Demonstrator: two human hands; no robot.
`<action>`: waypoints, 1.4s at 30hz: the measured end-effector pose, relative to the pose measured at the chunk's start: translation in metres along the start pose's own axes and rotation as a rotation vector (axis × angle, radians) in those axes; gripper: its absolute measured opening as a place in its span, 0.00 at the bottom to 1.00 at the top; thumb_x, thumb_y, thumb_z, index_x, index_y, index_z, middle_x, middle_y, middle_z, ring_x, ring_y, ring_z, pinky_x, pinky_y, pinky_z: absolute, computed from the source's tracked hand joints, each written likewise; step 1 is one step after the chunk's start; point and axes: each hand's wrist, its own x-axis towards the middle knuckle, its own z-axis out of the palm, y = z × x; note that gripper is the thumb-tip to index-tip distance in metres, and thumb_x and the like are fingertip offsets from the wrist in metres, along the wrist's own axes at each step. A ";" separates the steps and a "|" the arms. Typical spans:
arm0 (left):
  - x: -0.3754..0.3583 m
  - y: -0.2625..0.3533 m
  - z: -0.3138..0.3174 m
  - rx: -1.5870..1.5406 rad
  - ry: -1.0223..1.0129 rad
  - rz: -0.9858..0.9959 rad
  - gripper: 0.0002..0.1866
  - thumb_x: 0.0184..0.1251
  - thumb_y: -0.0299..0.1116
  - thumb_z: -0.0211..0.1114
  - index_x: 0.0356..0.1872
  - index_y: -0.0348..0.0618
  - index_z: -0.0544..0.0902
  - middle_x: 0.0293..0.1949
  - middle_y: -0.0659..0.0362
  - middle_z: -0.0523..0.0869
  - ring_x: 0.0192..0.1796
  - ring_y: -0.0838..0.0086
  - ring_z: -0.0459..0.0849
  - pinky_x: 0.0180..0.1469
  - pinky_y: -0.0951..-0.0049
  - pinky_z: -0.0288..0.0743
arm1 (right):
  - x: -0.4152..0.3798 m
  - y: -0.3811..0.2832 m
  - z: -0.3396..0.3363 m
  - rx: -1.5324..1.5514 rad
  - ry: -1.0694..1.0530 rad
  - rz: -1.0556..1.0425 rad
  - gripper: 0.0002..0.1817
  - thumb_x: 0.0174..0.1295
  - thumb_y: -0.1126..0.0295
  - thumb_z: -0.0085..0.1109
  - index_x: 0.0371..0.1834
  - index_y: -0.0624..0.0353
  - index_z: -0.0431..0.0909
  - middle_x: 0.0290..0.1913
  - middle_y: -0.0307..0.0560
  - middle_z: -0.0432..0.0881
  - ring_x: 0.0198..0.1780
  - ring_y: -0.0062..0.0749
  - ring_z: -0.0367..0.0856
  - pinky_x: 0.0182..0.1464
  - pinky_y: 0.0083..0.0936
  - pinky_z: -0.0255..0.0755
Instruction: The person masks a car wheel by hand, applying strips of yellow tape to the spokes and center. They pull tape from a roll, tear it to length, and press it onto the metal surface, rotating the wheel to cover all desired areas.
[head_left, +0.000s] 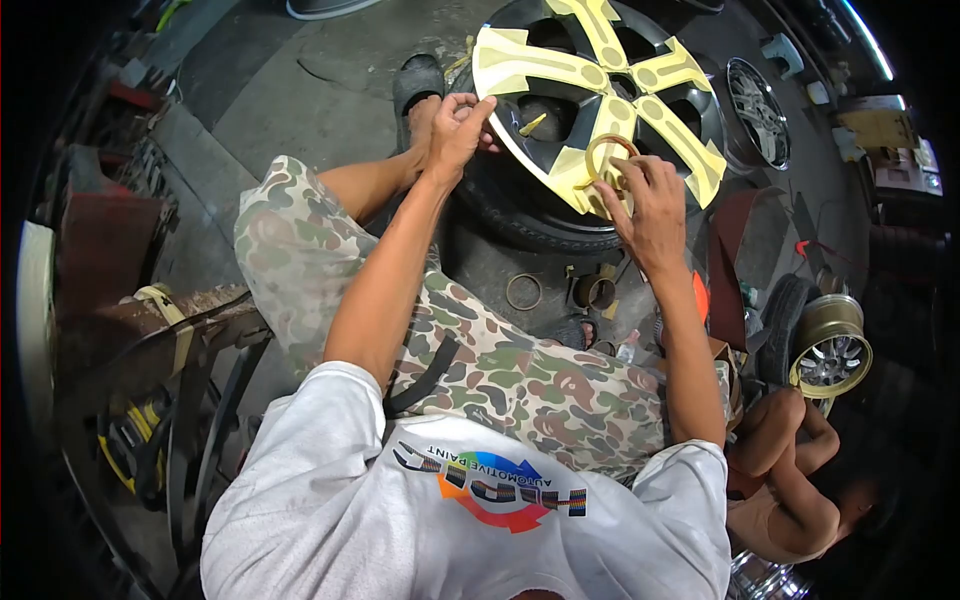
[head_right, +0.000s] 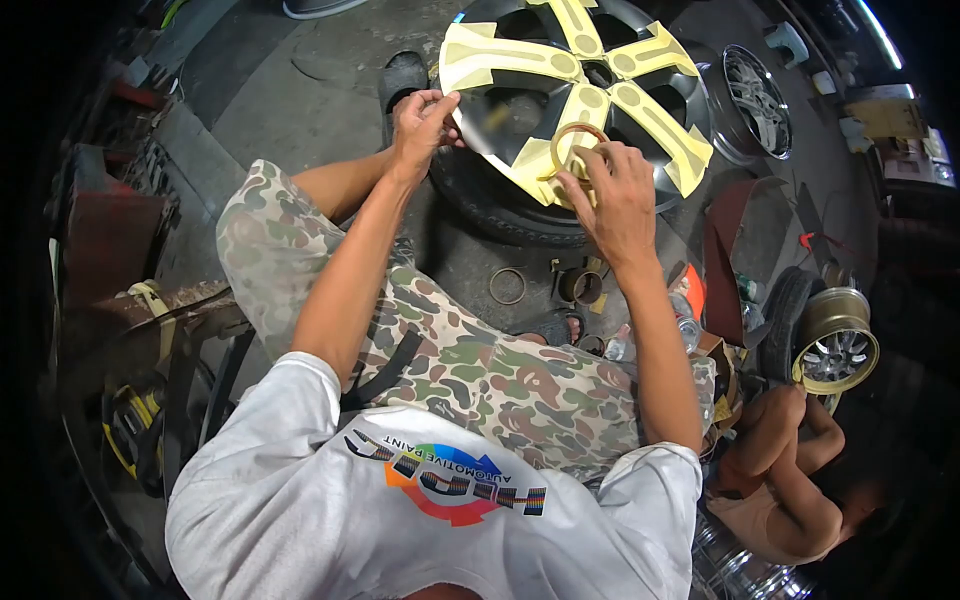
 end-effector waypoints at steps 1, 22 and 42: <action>0.001 0.003 0.001 0.015 0.029 0.014 0.21 0.71 0.41 0.73 0.52 0.38 0.75 0.30 0.59 0.85 0.23 0.81 0.82 0.27 0.76 0.85 | 0.001 0.003 -0.004 0.015 0.013 0.044 0.18 0.63 0.60 0.71 0.51 0.56 0.84 0.45 0.44 0.78 0.51 0.39 0.76 0.53 0.37 0.68; -0.028 -0.020 0.045 0.276 0.224 0.123 0.20 0.85 0.46 0.53 0.54 0.37 0.81 0.20 0.66 0.74 0.16 0.82 0.72 0.18 0.80 0.67 | 0.066 0.180 0.043 -0.286 -0.416 0.441 0.40 0.81 0.42 0.28 0.39 0.62 0.88 0.45 0.62 0.89 0.49 0.61 0.86 0.57 0.54 0.72; 0.156 0.003 -0.020 0.252 -0.157 -0.018 0.27 0.76 0.49 0.66 0.59 0.31 0.86 0.51 0.56 0.91 0.49 0.74 0.86 0.54 0.74 0.79 | 0.034 0.066 0.032 -0.217 -0.440 0.887 0.44 0.77 0.35 0.32 0.48 0.68 0.89 0.50 0.72 0.87 0.56 0.66 0.85 0.63 0.53 0.69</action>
